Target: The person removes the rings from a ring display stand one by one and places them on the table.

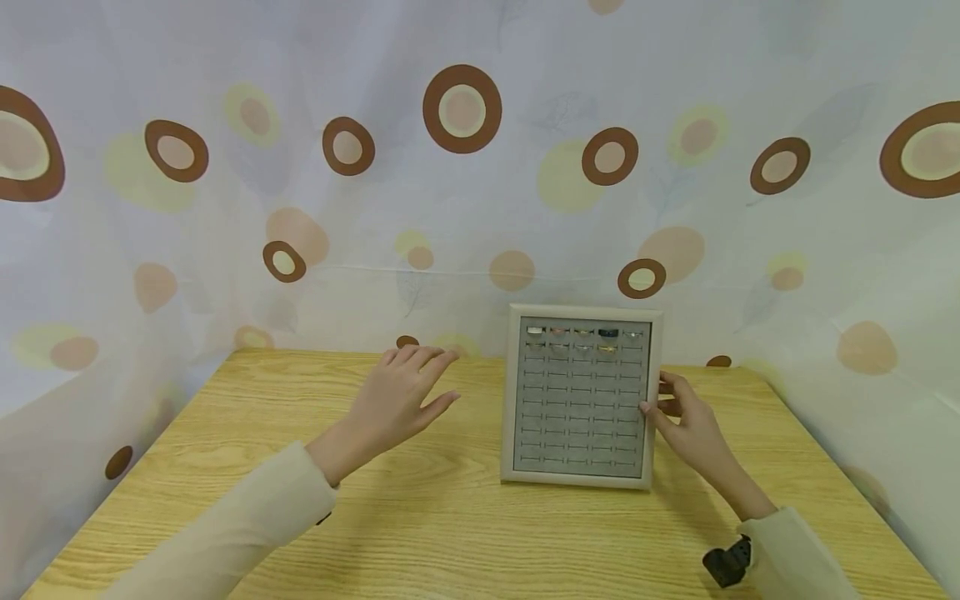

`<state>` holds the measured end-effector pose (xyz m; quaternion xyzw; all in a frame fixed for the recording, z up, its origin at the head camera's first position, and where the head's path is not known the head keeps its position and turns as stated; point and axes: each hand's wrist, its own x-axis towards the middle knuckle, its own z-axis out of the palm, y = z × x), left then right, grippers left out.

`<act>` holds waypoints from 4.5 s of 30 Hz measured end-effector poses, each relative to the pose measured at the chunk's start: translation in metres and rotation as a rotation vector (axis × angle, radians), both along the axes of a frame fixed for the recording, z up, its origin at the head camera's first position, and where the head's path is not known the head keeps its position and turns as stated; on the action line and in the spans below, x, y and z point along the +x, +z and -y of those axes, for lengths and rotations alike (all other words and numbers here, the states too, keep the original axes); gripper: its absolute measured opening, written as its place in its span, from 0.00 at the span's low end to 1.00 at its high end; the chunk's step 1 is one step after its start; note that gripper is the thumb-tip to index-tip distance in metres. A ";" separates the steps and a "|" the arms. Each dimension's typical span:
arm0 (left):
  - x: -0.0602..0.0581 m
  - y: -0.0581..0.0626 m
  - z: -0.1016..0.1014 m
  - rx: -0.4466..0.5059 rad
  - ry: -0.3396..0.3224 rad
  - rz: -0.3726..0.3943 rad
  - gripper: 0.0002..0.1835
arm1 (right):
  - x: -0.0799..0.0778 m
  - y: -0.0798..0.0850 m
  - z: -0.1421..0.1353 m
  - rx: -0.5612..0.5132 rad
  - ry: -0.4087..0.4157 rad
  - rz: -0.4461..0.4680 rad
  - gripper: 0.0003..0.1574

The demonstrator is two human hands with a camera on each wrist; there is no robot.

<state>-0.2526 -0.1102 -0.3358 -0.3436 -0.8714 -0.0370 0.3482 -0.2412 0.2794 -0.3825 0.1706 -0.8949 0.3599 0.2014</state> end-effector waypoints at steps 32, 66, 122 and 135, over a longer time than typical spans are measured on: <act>-0.028 0.017 -0.076 0.041 -0.083 -0.022 0.16 | -0.002 0.001 -0.003 -0.056 0.018 0.079 0.29; -0.050 0.014 -0.102 0.135 -0.074 -0.063 0.02 | -0.002 0.002 -0.005 -0.114 0.072 0.176 0.32; -0.043 0.026 -0.076 0.117 -0.152 0.077 0.04 | -0.003 0.000 -0.004 -0.117 0.068 0.161 0.31; -0.043 -0.005 -0.039 0.108 -0.126 0.160 0.03 | -0.003 0.000 -0.003 -0.117 0.065 0.157 0.30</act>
